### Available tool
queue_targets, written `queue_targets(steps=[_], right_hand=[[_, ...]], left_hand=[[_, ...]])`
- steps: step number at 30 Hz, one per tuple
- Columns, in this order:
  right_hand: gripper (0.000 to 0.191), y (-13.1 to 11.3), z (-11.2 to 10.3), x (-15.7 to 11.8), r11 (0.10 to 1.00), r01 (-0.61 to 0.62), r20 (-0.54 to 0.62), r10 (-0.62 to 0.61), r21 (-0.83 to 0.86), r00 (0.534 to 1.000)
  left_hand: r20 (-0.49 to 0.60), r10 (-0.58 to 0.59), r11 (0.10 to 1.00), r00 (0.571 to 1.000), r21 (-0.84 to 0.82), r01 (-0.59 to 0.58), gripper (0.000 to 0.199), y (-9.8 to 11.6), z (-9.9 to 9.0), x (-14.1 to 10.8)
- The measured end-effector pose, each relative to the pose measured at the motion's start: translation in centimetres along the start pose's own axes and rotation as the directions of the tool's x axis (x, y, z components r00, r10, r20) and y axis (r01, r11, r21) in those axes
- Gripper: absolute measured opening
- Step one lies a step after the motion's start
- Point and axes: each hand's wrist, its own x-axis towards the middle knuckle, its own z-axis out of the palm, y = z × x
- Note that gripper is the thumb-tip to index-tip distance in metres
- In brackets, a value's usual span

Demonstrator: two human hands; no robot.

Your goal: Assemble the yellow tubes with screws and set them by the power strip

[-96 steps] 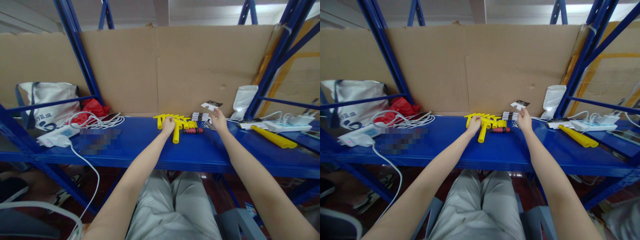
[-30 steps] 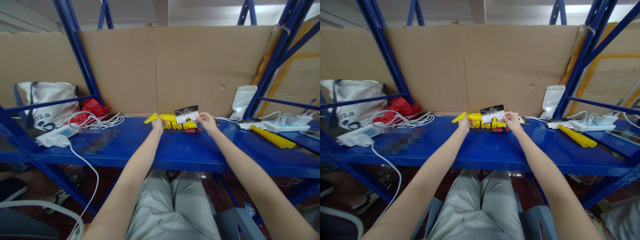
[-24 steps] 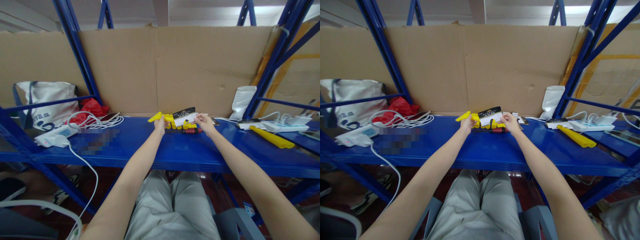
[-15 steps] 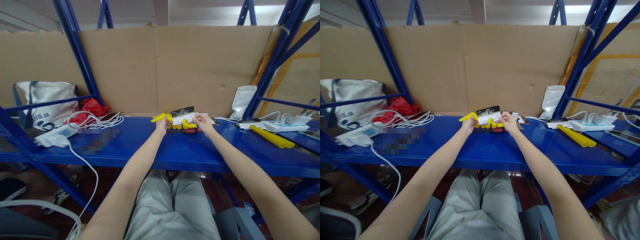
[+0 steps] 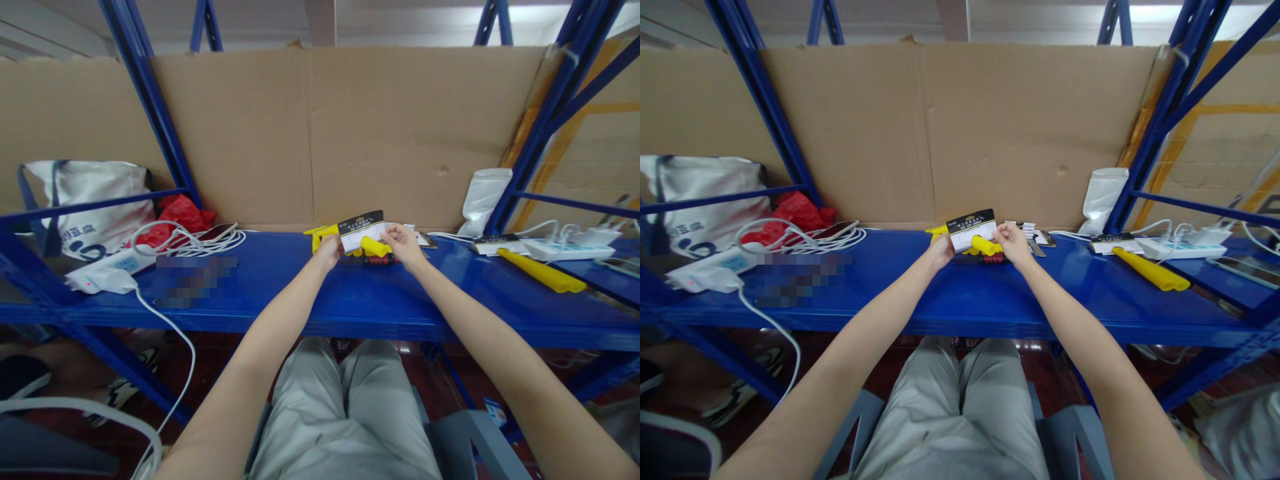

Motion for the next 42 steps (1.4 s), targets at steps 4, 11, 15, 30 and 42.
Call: queue_targets(steps=[4, 11, 15, 30, 42], right_hand=[[0.046, -0.2, 0.4, -0.2, 0.999, -0.029, 0.031, 0.028, 0.024, 0.999], [0.045, -0.4, 0.3, -0.3, 1.000, 0.001, 0.023, -0.001, -0.008, 1.000], [0.044, -0.4, 0.4, -0.3, 1.000, 0.008, 0.016, -0.009, 0.005, 1.000], [0.028, 0.2, -0.2, 0.0, 0.999, 0.029, -0.134, -0.027, 0.017, 0.991], [0.029, 0.1, 0.1, 0.0, 0.998, -0.062, -0.114, 0.060, -0.016, 0.992]], left_hand=[[0.134, 0.006, 0.999, 0.991, -0.039, 0.000, 0.011, -0.1, 0.7, -0.9], [0.159, 0.037, 0.999, 0.987, 0.008, -0.039, 0.008, -0.1, 0.5, -1.1], [0.149, 0.002, 0.989, 0.989, 0.147, -0.024, 0.014, 0.0, 0.3, -1.1], [0.256, 0.000, 0.979, 0.967, 0.198, -0.053, 0.042, 1.1, 0.3, -1.8], [0.105, 0.023, 0.999, 0.994, 0.034, -0.026, 0.009, 0.3, 0.7, -1.4]])
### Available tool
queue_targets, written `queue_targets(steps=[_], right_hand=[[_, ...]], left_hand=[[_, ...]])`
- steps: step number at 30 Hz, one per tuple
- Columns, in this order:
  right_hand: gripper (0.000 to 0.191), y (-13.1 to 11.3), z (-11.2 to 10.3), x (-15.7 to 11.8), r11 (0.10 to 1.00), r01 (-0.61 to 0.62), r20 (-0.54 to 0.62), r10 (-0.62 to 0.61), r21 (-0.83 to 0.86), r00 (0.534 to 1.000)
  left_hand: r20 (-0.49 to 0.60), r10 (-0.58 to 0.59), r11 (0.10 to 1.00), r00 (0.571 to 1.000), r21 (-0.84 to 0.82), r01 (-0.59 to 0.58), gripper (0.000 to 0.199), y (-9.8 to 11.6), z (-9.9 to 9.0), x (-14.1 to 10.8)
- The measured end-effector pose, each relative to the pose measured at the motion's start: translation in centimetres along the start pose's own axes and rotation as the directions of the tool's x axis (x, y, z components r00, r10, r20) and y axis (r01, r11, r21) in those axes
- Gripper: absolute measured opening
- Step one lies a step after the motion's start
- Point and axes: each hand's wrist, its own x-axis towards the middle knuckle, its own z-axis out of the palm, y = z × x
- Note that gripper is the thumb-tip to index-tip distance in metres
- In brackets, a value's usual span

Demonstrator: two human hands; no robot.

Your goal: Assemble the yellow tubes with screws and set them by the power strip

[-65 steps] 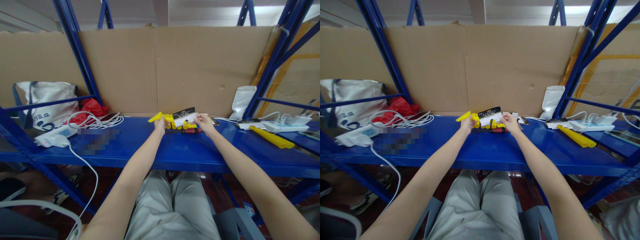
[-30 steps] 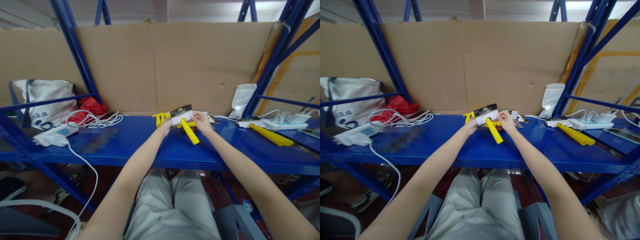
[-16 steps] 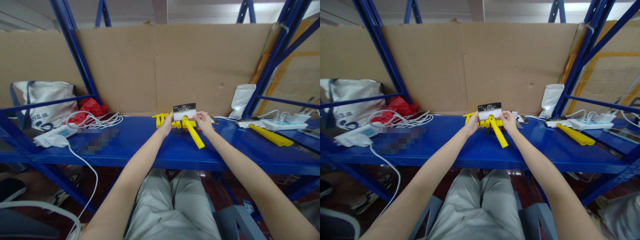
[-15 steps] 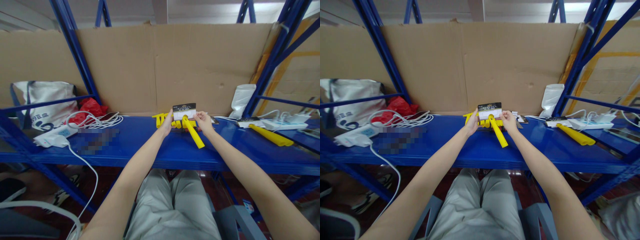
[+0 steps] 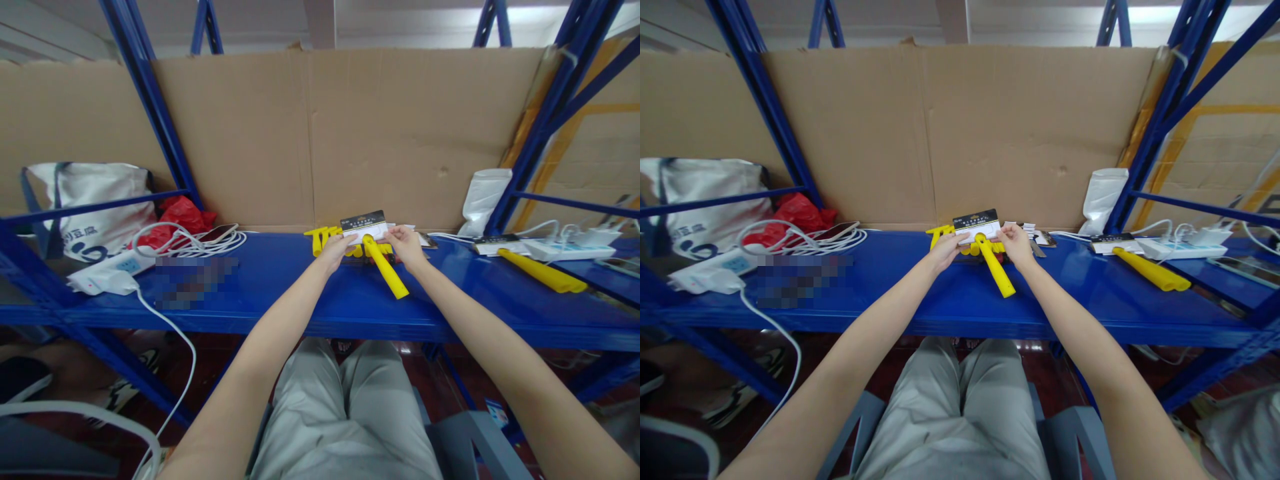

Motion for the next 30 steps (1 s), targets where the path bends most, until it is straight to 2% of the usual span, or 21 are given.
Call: queue_targets(steps=[6, 11, 17, 21, 24, 27, 30], right_hand=[[0.024, -0.5, 0.3, -0.6, 0.996, -0.036, -0.065, 0.030, -0.084, 0.997], [0.026, -0.9, 0.5, -0.7, 0.993, -0.060, -0.063, 0.054, -0.102, 0.997], [0.031, -1.0, 0.7, -1.2, 0.989, -0.086, 0.096, 0.097, -0.116, 0.991], [0.036, -1.2, 1.4, -2.2, 0.989, -0.108, 0.265, 0.130, -0.096, 0.955], [0.040, -1.4, 1.9, -2.7, 0.990, -0.115, 0.335, 0.135, -0.081, 0.933], [0.036, -1.6, 2.0, -2.8, 0.986, -0.030, 0.345, 0.086, -0.164, 0.935], [0.022, -1.8, 1.7, -2.8, 0.954, 0.105, 0.391, 0.014, -0.281, 0.920]], left_hand=[[-0.094, 0.013, 0.999, 0.995, -0.029, -0.016, 0.012, 0.2, 0.2, -0.1], [-0.148, 0.024, 0.998, 0.989, -0.052, -0.032, 0.016, 0.2, 0.1, -0.1], [-0.196, 0.024, 0.997, 0.980, -0.061, -0.037, 0.014, 0.1, 0.0, 0.0], [-0.179, 0.006, 0.999, 0.984, -0.045, -0.015, 0.012, -0.1, -0.1, 0.1], [-0.157, -0.005, 1.000, 0.988, -0.020, 0.002, 0.011, -0.1, -0.1, 0.0], [-0.163, -0.006, 1.000, 0.987, 0.011, 0.008, 0.011, 0.0, -0.1, 0.1], [-0.178, 0.010, 0.999, 0.984, 0.039, -0.004, 0.010, -0.1, -0.1, 0.2]])
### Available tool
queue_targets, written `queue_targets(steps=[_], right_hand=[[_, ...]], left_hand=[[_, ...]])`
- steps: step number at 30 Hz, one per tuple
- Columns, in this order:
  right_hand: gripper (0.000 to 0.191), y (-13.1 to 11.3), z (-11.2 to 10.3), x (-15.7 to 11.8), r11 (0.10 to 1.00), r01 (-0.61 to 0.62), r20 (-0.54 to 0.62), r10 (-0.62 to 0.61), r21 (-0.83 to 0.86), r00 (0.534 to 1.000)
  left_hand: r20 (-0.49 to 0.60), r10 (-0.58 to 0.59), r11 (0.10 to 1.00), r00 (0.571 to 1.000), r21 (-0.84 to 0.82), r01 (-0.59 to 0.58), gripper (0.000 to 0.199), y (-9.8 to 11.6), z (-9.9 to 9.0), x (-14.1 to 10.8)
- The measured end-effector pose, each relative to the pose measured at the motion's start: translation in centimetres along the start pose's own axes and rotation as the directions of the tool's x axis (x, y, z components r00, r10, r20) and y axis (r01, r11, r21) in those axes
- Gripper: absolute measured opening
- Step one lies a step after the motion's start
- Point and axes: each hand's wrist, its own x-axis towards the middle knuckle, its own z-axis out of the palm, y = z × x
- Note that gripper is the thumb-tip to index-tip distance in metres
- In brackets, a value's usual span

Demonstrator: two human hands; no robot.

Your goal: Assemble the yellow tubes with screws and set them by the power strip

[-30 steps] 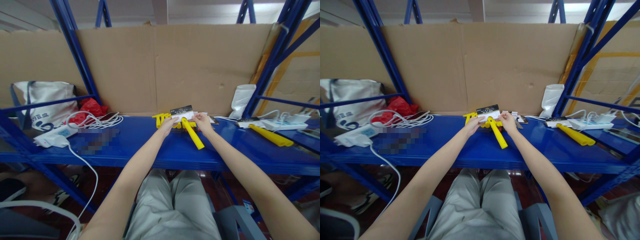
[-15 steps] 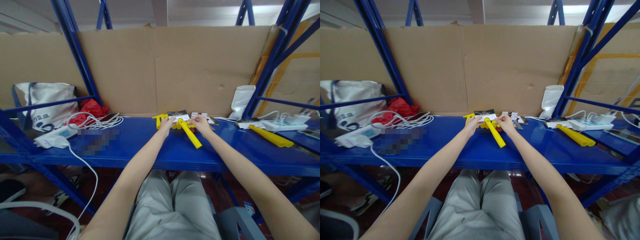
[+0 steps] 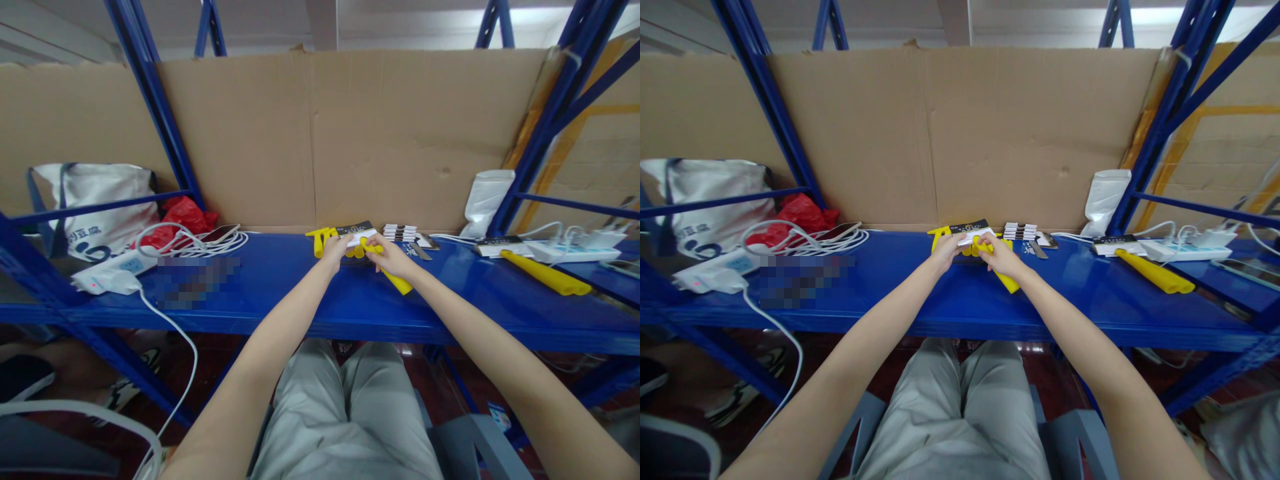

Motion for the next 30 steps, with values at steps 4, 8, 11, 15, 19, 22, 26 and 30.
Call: queue_targets(steps=[4, 8, 11, 15, 19, 22, 26, 30], right_hand=[[0.022, -0.1, -0.2, -0.1, 0.989, 0.060, 0.079, -0.050, -0.135, 0.996], [0.030, 0.1, -0.3, 0.0, 0.975, 0.100, 0.110, -0.079, -0.197, 0.991], [0.032, 0.2, -0.5, -0.1, 0.966, 0.132, 0.102, -0.112, -0.222, 0.988], [0.032, 0.2, -1.3, -0.2, 0.962, 0.126, 0.100, -0.104, -0.244, 0.990], [0.034, 0.1, -3.1, -0.2, 0.974, 0.006, 0.103, 0.018, -0.228, 0.995], [0.039, -0.2, -5.4, 0.0, 0.946, -0.094, 0.059, 0.118, -0.311, 0.991], [0.041, -1.1, -9.9, 0.0, 0.869, -0.181, -0.022, 0.192, -0.460, 0.981], [0.037, -2.4, -15.3, -0.8, 0.682, -0.379, -0.215, 0.317, -0.625, 0.924]], left_hand=[[-0.042, 0.029, 0.999, 0.999, 0.042, -0.027, 0.013, -0.1, -0.1, 0.4], [-0.117, 0.063, 0.991, 0.991, 0.122, -0.049, 0.018, -0.4, -0.4, 0.9], [-0.186, 0.161, 0.972, 0.969, 0.197, -0.124, 0.024, -0.7, -0.8, 1.4], [-0.205, 0.238, 0.954, 0.949, 0.232, -0.189, 0.027, -0.6, -1.1, 1.7], [-0.190, 0.172, 0.982, 0.967, 0.115, -0.152, 0.026, -0.2, -0.9, 1.3], [-0.192, 0.161, 0.986, 0.968, 0.069, -0.150, 0.024, 0.0, -0.7, 0.9], [-0.190, 0.171, 0.984, 0.967, 0.081, -0.158, 0.023, 0.2, -0.7, 0.6], [-0.168, 0.204, 0.974, 0.965, 0.130, -0.183, 0.021, 0.1, -0.7, 0.5]])
